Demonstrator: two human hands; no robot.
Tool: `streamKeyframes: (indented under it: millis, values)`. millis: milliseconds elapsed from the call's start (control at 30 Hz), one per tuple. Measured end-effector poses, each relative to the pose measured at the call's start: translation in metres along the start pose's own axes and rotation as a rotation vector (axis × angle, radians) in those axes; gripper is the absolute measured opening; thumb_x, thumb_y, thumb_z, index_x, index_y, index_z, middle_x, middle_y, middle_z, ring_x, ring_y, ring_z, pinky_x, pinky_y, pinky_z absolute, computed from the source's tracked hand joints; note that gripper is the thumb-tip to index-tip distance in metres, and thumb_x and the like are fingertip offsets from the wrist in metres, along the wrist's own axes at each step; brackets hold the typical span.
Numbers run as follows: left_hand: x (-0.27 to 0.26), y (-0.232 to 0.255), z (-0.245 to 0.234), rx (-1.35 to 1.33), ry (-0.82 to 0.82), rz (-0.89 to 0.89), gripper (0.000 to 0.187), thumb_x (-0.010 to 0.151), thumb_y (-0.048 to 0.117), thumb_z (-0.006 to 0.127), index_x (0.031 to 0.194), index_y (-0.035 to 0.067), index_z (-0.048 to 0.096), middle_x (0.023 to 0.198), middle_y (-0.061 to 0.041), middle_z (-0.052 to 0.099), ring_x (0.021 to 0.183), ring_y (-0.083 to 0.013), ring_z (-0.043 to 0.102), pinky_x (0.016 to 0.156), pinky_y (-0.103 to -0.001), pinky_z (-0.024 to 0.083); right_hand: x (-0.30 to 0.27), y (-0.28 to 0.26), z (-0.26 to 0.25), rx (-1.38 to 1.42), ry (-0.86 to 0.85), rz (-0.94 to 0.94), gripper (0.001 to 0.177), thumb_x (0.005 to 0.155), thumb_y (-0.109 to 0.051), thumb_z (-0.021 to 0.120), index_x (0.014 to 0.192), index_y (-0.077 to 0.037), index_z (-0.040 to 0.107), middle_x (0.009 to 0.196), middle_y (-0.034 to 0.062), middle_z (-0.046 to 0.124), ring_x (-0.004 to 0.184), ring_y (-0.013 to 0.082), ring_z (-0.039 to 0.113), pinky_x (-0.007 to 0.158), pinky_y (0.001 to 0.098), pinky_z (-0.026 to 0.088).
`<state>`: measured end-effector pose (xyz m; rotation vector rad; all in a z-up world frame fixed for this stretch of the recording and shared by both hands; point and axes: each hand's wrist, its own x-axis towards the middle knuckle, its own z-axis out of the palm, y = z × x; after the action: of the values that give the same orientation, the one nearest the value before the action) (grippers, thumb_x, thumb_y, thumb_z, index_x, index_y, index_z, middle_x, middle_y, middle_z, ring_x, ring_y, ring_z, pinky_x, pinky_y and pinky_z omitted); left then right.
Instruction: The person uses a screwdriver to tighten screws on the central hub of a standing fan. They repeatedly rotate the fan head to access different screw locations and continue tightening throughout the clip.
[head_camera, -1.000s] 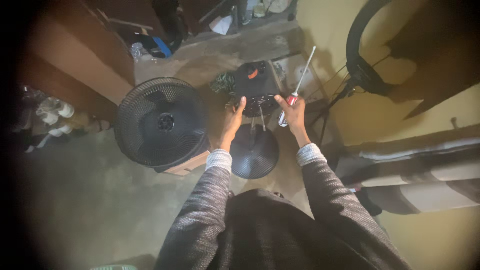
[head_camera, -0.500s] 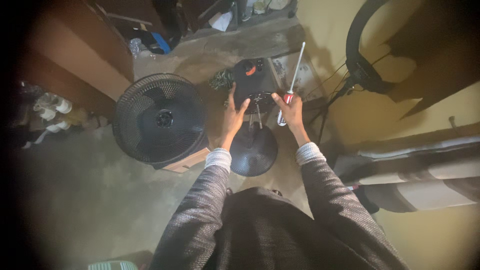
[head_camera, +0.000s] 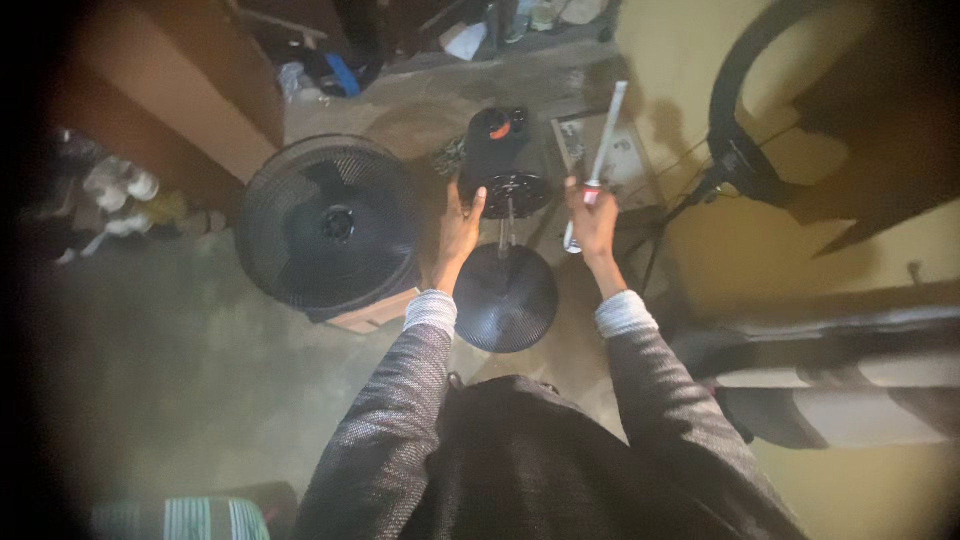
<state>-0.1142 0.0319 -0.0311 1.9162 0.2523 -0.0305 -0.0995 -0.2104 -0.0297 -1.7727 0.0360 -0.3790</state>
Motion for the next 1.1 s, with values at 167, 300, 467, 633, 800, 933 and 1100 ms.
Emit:
streamKeyframes:
  millis: [167,300,467,633,800,933,1100]
  values:
    - [-0.028,-0.023,-0.017,0.064,0.123,0.068,0.077,0.098,0.062,0.051,0.157,0.016,0.034,0.122,-0.008,0.074,0.105,-0.0245,0.071,0.093,-0.041,0.054,-0.006,-0.046,0.003,0.272,0.004,-0.013,0.025,0.104,-0.023,0.068,0.091,-0.002,0.067,0.077,0.0012,0.069,0.064,0.0087,0.064,0.058,0.0245,0.05]
    - [-0.035,-0.068,-0.01,-0.18,0.185,0.076,0.061,0.099,0.048,0.059,0.148,0.013,0.051,0.122,-0.006,0.075,0.101,-0.0207,0.07,0.089,-0.032,0.055,-0.028,-0.085,0.034,0.416,-0.296,0.135,0.021,0.103,-0.02,0.066,0.096,-0.001,0.064,0.07,0.0062,0.069,0.054,0.0127,0.067,0.05,0.0269,0.054]
    - [-0.041,-0.138,-0.03,-0.442,0.151,0.013,0.039,0.099,0.03,0.063,0.13,0.007,0.066,0.113,-0.007,0.076,0.094,-0.0155,0.073,0.075,-0.027,0.052,-0.067,-0.091,0.109,0.285,-0.645,0.226,0.02,0.098,-0.018,0.068,0.109,0.0,0.068,0.07,0.0051,0.066,0.051,0.0096,0.062,0.046,0.0251,0.051]
    - [-0.03,-0.208,-0.094,-0.533,0.199,-0.12,0.025,0.103,0.014,0.061,0.124,0.004,0.07,0.106,-0.006,0.079,0.084,-0.0129,0.073,0.064,-0.025,0.051,-0.08,-0.058,0.196,0.097,-0.767,0.286,0.016,0.097,-0.017,0.067,0.109,-0.006,0.072,0.071,0.0014,0.068,0.05,0.0068,0.062,0.044,0.0244,0.053]
    - [-0.004,-0.299,-0.164,-0.211,0.263,-0.292,0.02,0.101,0.016,0.061,0.112,0.01,0.075,0.102,0.0,0.079,0.072,-0.0095,0.07,0.056,-0.025,0.054,-0.078,0.009,0.31,-0.049,-0.745,0.373,0.011,0.095,-0.014,0.075,0.104,-0.007,0.077,0.073,-0.001,0.063,0.055,0.0048,0.056,0.044,0.0243,0.047]
    - [0.024,-0.371,-0.206,-0.372,0.287,-0.271,0.018,0.096,0.011,0.069,0.108,0.002,0.078,0.097,-0.008,0.078,0.081,-0.0104,0.074,0.064,-0.026,0.057,-0.08,0.084,0.394,0.029,-0.796,0.448,0.011,0.095,-0.015,0.075,0.103,-0.01,0.078,0.075,-0.0015,0.065,0.056,0.0047,0.056,0.046,0.0227,0.046]
    - [0.067,-0.415,-0.247,0.098,0.196,-0.254,0.027,0.092,0.026,0.071,0.114,0.012,0.079,0.097,-0.01,0.078,0.085,-0.0247,0.076,0.07,-0.037,0.057,-0.084,0.163,0.477,-0.369,-0.804,0.222,0.016,0.096,-0.027,0.07,0.098,-0.014,0.079,0.081,0.0021,0.074,0.064,0.0089,0.066,0.056,0.0289,0.055]
